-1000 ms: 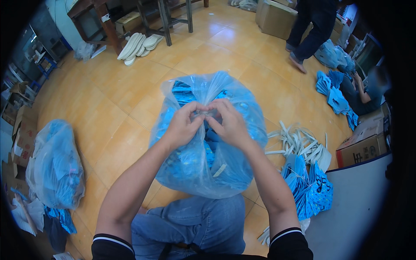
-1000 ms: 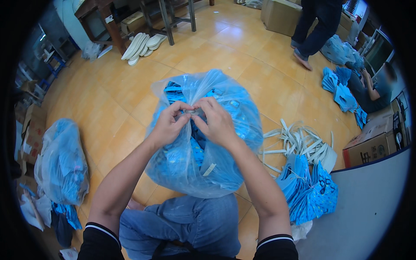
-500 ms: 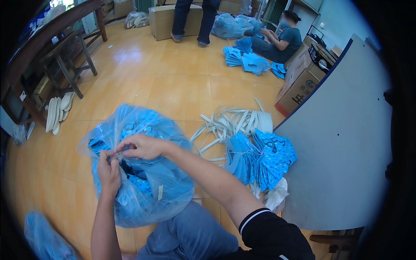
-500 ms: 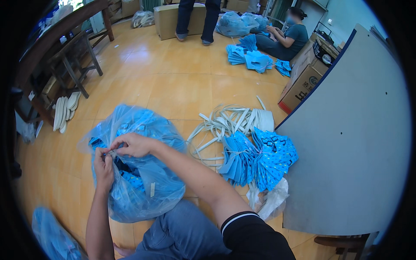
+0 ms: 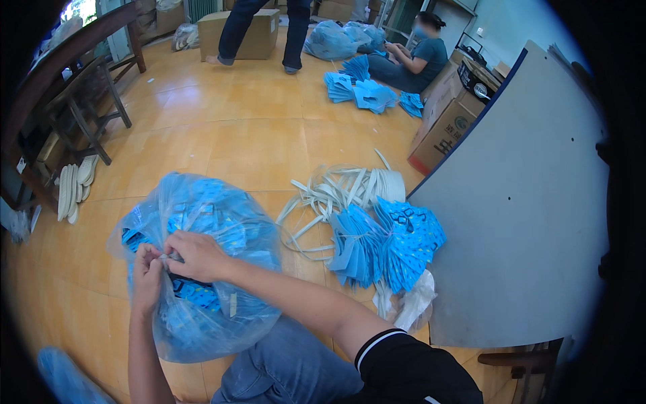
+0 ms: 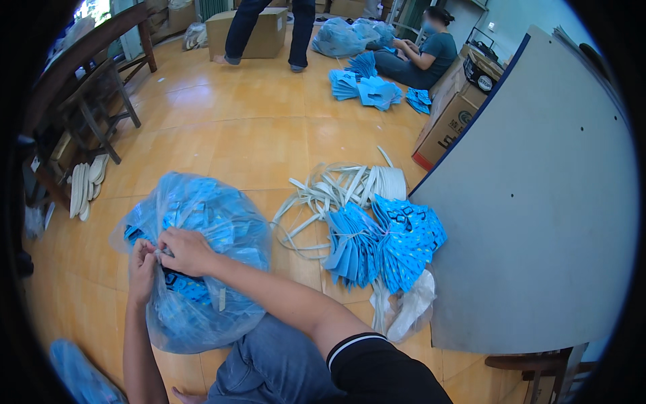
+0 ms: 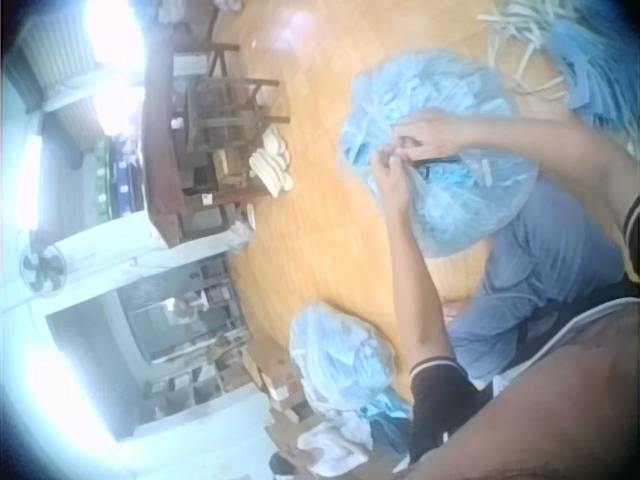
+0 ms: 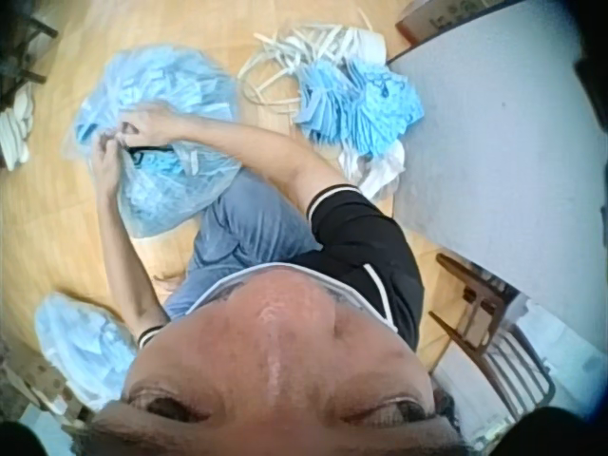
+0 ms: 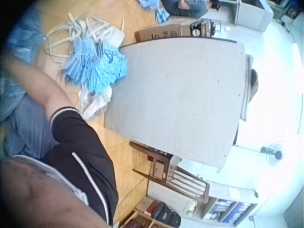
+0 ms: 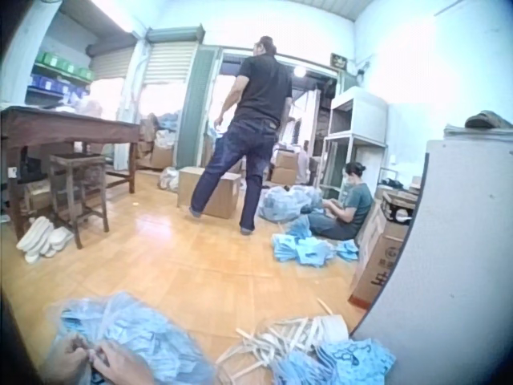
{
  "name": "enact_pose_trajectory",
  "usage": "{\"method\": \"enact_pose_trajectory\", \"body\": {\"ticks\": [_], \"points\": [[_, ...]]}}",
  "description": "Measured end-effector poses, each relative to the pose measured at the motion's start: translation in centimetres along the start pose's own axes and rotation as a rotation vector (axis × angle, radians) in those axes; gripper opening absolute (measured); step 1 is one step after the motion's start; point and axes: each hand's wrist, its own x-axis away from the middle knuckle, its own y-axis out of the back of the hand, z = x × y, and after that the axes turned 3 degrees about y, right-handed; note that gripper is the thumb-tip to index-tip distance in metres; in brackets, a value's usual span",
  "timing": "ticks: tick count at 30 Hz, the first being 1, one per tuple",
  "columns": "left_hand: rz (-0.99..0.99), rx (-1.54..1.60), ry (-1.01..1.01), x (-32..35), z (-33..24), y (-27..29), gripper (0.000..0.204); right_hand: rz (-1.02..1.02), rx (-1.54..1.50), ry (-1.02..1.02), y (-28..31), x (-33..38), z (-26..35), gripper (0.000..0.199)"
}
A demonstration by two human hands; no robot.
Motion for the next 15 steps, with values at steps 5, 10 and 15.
{"method": "enact_pose_trajectory", "body": {"ticks": [5, 10, 15], "points": [[0.076, -0.116, 0.055, 0.2, -0.8, 0.7, 0.012, 0.005, -0.038, 0.0, -0.4, 0.7, -0.4, 0.024], [0.142, -0.411, 0.089, -0.1, -2.0, 0.7, 0.014, 0.102, -0.095, 0.036, 0.5, 0.5, -1.4, 0.03], [0.127, -0.529, 0.062, -0.7, -2.1, -0.1, 0.008, 0.172, -0.138, 0.137, 1.2, 0.1, -2.2, 0.036]]}}
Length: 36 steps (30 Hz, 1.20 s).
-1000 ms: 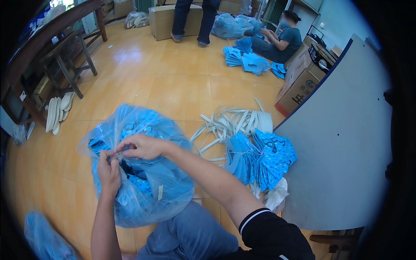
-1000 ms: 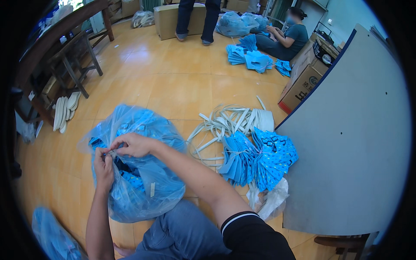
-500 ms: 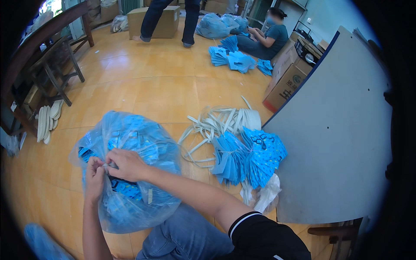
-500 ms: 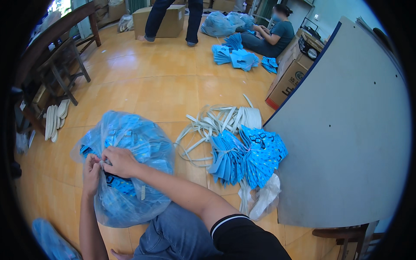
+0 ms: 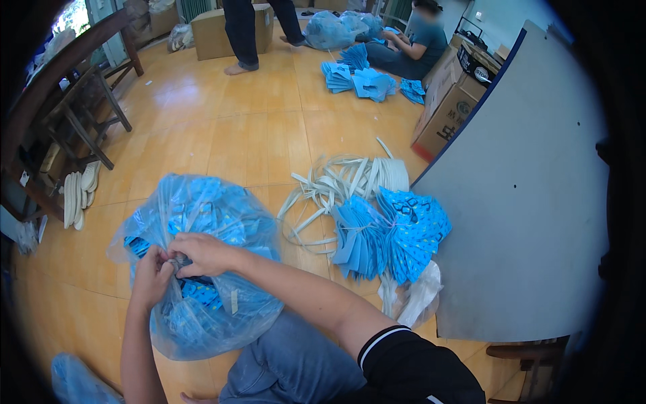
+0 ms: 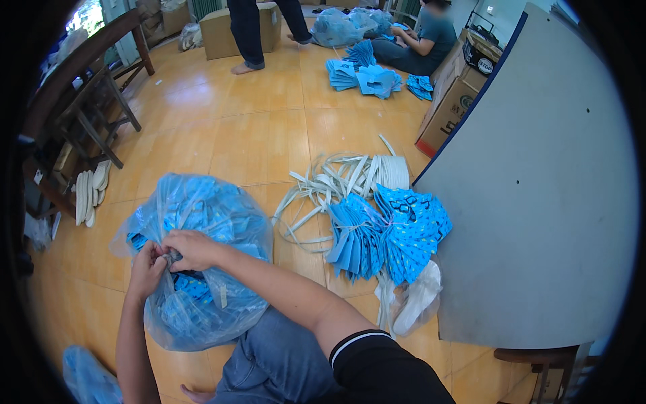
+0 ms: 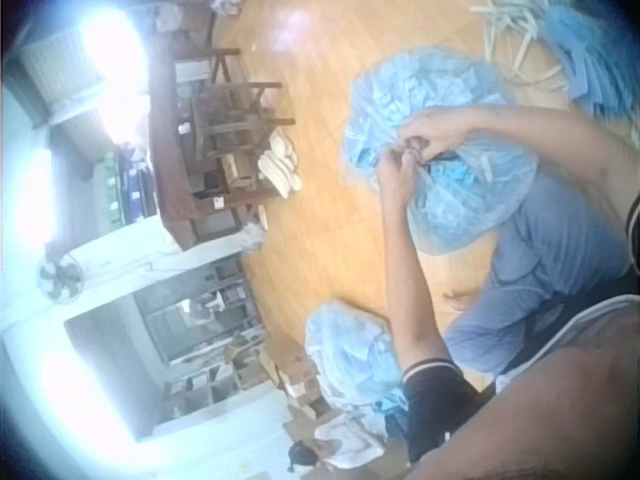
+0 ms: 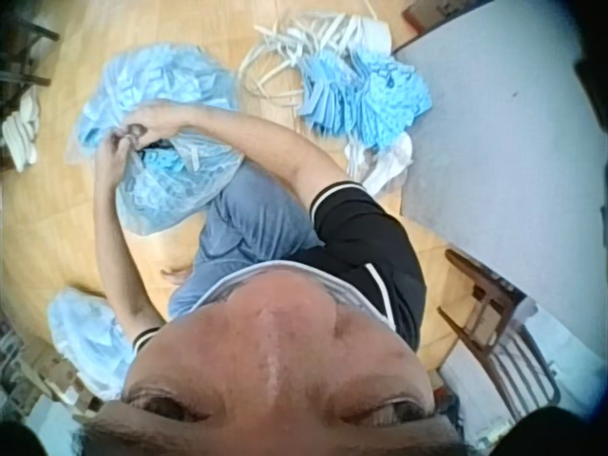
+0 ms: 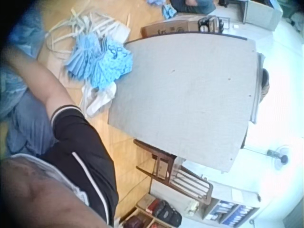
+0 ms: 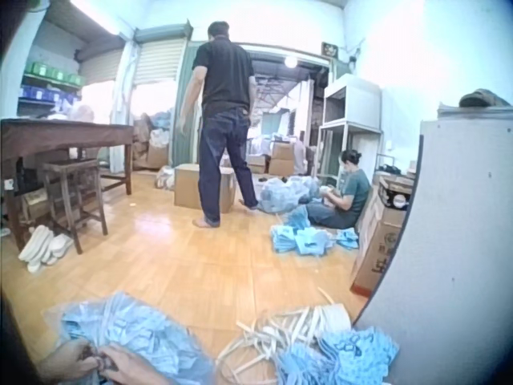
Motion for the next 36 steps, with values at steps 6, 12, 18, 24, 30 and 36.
{"method": "enact_pose_trajectory", "body": {"ticks": [6, 12, 18, 24, 30, 36], "points": [[0.049, 0.228, 0.057, -0.6, 0.1, 0.8, 0.006, 0.019, -0.082, -0.131, 0.2, -0.4, 0.8, 0.035], [0.15, 0.27, 0.097, -1.1, 0.1, 2.4, 0.004, -0.11, -0.064, -0.148, -0.7, 0.2, 2.0, 0.03], [0.268, 0.12, 0.045, -0.7, -2.2, 3.0, 0.008, -0.06, 0.007, -0.13, -0.7, 0.3, 1.6, 0.023], [0.247, -0.384, -0.087, -0.2, -5.9, 3.5, 0.016, -0.193, 0.051, -0.038, -1.7, 1.4, 1.5, 0.017], [0.143, -0.337, 0.013, 1.4, -4.3, 2.1, 0.019, -0.376, -0.019, -0.102, -2.5, 0.6, 0.4, 0.012], [0.047, -0.484, -0.094, 1.0, -2.5, 1.7, 0.016, -0.255, 0.178, 0.037, -2.6, 1.1, 0.3, 0.013]]}}
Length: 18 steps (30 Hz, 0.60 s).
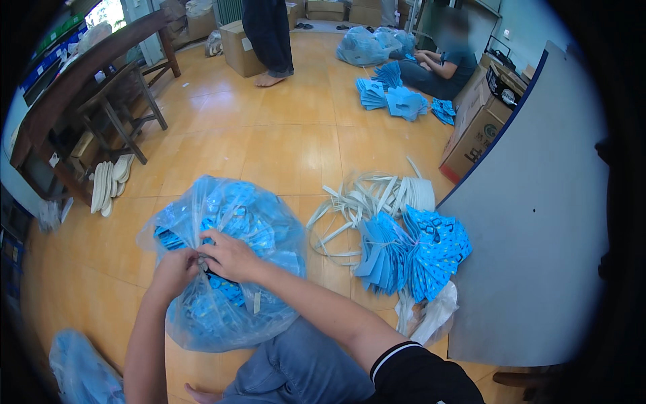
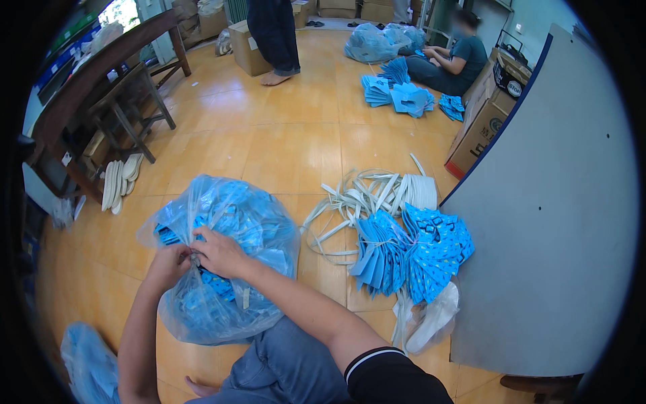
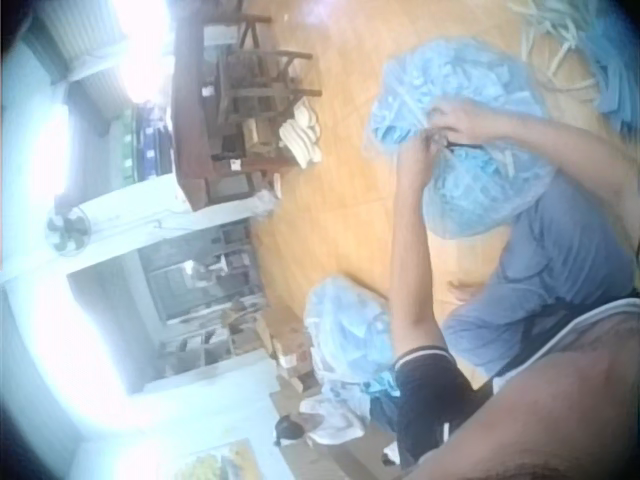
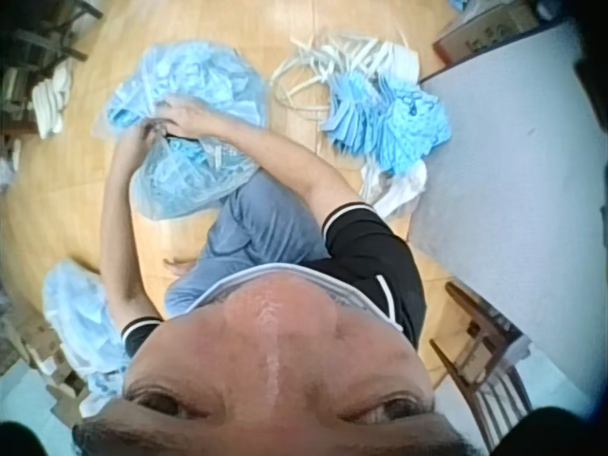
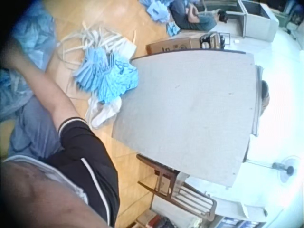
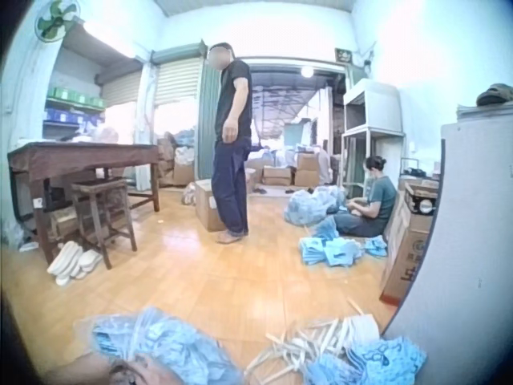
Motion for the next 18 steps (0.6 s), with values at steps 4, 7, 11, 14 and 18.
{"method": "enact_pose_trajectory", "body": {"ticks": [4, 7, 11, 14, 18], "points": [[-0.096, -0.163, -0.046, -0.2, -0.1, -0.7, 0.016, 0.083, 0.08, 0.01, -0.2, 0.1, 0.2, 0.02], [-0.137, -0.176, 0.022, 0.3, -0.4, -1.4, 0.015, 0.104, 0.079, -0.018, -0.5, 0.2, -0.1, 0.021], [-0.198, -0.185, -0.042, 0.5, -0.4, -2.3, 0.016, -0.031, -0.015, 0.0, -0.8, 0.5, -0.5, 0.02], [-0.185, -0.286, -0.06, 0.5, -0.1, -2.8, 0.016, -0.06, -0.082, -0.057, -0.9, 0.6, -0.5, 0.019], [-0.119, -0.447, -0.088, 0.4, 0.4, -2.7, 0.014, -0.031, -0.093, -0.113, -0.7, 0.5, -0.2, 0.019]]}}
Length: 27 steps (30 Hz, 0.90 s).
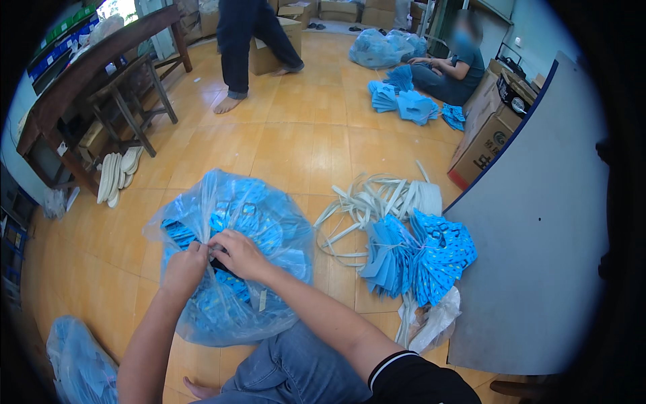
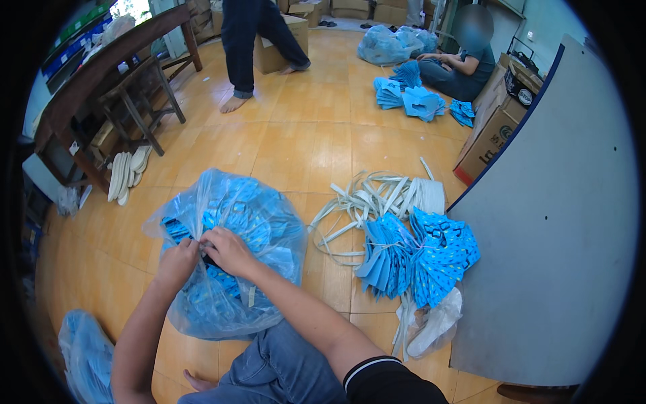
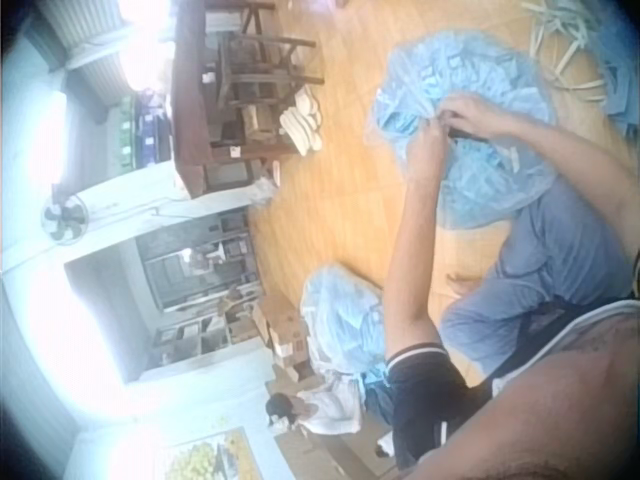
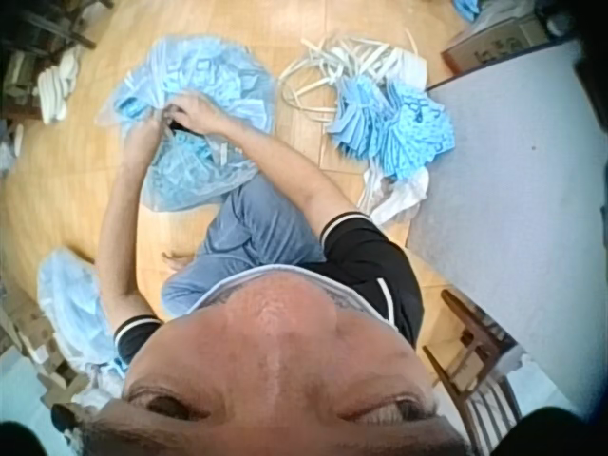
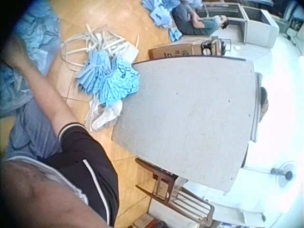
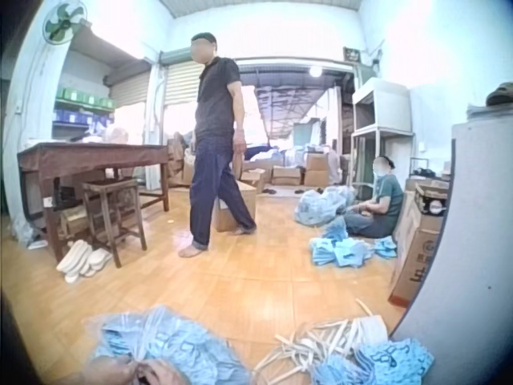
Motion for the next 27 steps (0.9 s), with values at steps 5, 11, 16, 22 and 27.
{"method": "enact_pose_trajectory", "body": {"ticks": [5, 11, 16, 22, 27], "points": [[-0.034, -0.017, -0.025, -0.8, 0.6, 0.2, 0.018, 0.003, -0.006, 0.01, 0.3, -0.2, 0.3, 0.021], [-0.18, 0.25, 0.171, -1.3, 1.5, -0.3, 0.014, 0.064, -0.063, -0.032, 0.9, -0.6, 0.8, 0.024], [-0.031, 0.554, 0.337, -1.5, 1.4, 1.1, 0.017, 0.111, -0.114, -0.131, 1.3, -0.6, 1.0, 0.029], [0.038, 0.435, 0.119, -1.1, 0.9, 2.9, 0.018, 0.004, 0.044, 0.005, 0.0, -0.4, 0.3, 0.025], [-0.008, 0.406, -0.01, -0.7, 0.6, 3.1, 0.01, 0.028, 0.054, -0.072, -0.1, -0.3, 0.9, 0.016]]}}
